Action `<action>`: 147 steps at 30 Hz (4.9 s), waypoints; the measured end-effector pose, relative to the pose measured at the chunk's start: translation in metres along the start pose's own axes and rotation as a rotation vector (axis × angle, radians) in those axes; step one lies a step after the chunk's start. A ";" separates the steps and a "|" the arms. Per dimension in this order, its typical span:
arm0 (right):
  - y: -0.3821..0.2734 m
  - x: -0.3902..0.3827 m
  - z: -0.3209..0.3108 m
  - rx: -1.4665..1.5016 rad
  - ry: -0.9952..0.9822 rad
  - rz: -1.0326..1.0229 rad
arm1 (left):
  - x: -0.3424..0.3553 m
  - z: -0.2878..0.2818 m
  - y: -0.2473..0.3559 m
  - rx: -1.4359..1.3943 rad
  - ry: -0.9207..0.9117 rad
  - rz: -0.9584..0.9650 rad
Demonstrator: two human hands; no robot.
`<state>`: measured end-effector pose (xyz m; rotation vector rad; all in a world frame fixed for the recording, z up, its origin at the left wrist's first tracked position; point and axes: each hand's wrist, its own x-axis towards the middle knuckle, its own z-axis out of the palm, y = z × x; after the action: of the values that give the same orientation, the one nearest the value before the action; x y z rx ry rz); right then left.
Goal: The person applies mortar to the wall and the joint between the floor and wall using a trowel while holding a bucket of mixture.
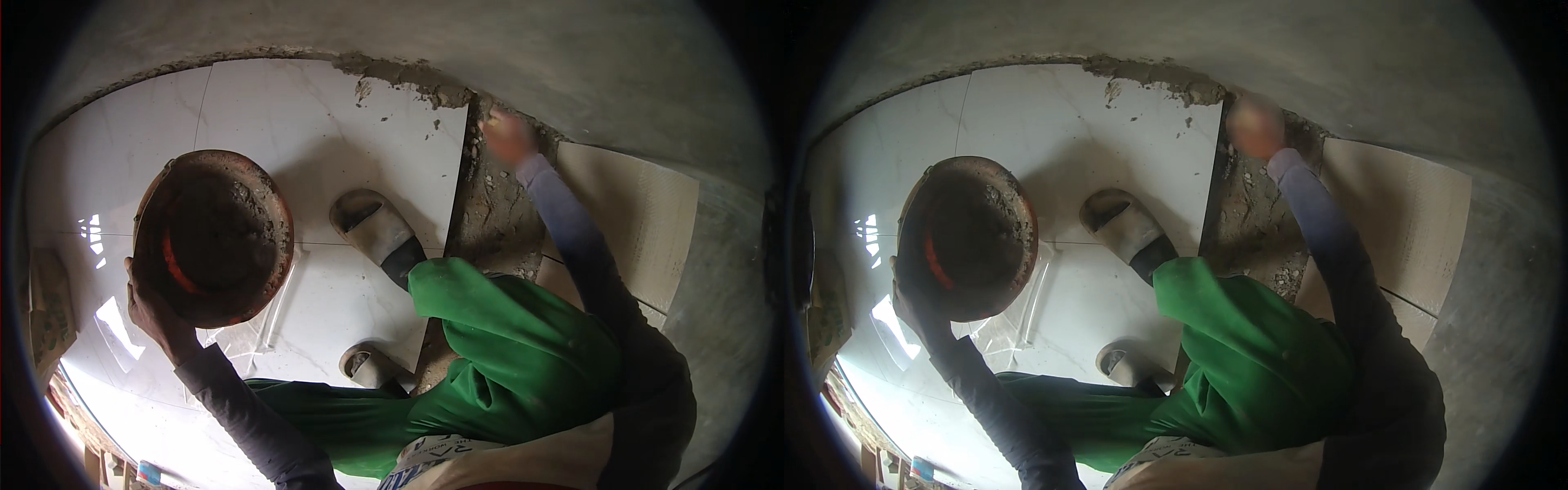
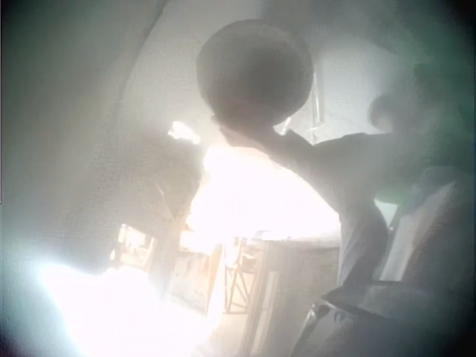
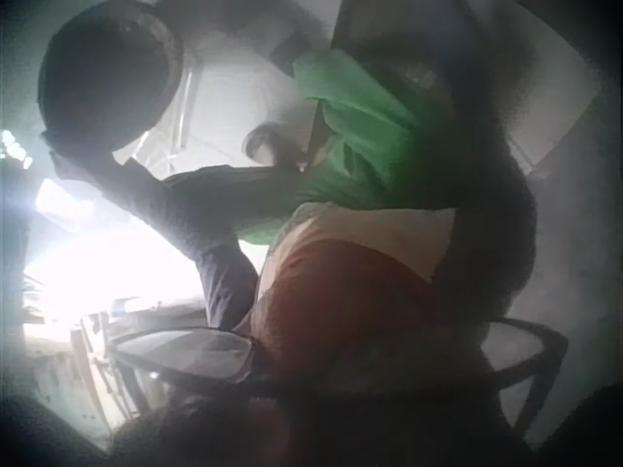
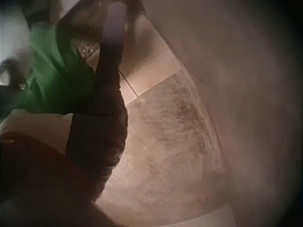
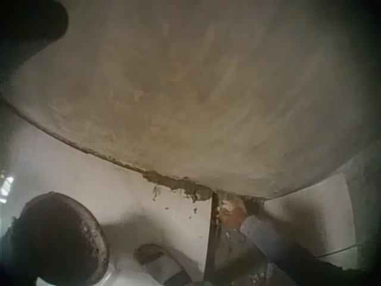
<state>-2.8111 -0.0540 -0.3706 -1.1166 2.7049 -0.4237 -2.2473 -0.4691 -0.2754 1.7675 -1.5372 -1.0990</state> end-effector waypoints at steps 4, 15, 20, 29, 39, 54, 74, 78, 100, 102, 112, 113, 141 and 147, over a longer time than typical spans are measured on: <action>0.035 -0.018 -0.015 -0.172 -0.207 0.062 | 0.001 -0.001 -0.005 0.038 -0.001 0.056; 0.058 -0.005 -0.003 -0.063 -0.098 0.172 | 0.001 -0.003 -0.010 -0.010 0.003 0.019; 0.010 0.020 0.002 -0.059 -0.335 0.040 | 0.000 -0.004 -0.010 0.108 0.016 0.079; -0.057 0.055 0.022 -0.078 -0.211 -0.162 | -0.012 0.004 0.005 -0.094 0.053 -0.012; -0.288 0.033 -0.023 0.191 -0.323 -0.606 | -0.032 0.033 0.027 -0.295 0.166 0.034; -0.394 0.010 0.010 0.379 -1.135 -0.322 | -0.033 0.014 -0.001 -0.163 0.275 0.074; -0.222 0.058 0.083 -0.047 -0.194 -0.390 | -0.030 0.008 0.020 -0.371 0.167 -0.188; -0.225 0.085 0.100 -0.258 -0.220 -0.267 | -0.030 0.012 0.024 -0.433 0.141 -0.227; -0.248 0.106 0.069 0.078 0.110 -0.482 | -0.033 0.013 0.027 -0.355 0.240 -0.186; -0.271 0.100 0.041 0.224 -0.148 -0.239 | -0.030 0.012 0.024 -0.326 0.209 -0.103; -0.391 -0.002 0.025 -0.241 -0.555 -0.843 | -0.047 0.048 0.031 -0.270 0.172 0.132; -0.402 -0.015 0.043 -0.165 -0.593 -0.866 | -0.048 0.049 0.031 -0.218 0.188 0.155; -0.287 0.091 0.117 0.454 -0.583 -0.178 | 0.010 -0.052 -0.010 -0.193 0.249 -0.152; -0.289 0.125 0.115 -0.059 -0.197 -0.246 | 0.010 -0.035 0.018 -0.144 0.245 -0.156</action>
<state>-2.6762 -0.3602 -0.3913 -1.4330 2.4349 -0.2547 -2.2268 -0.4863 -0.2446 1.8684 -1.1636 -0.9948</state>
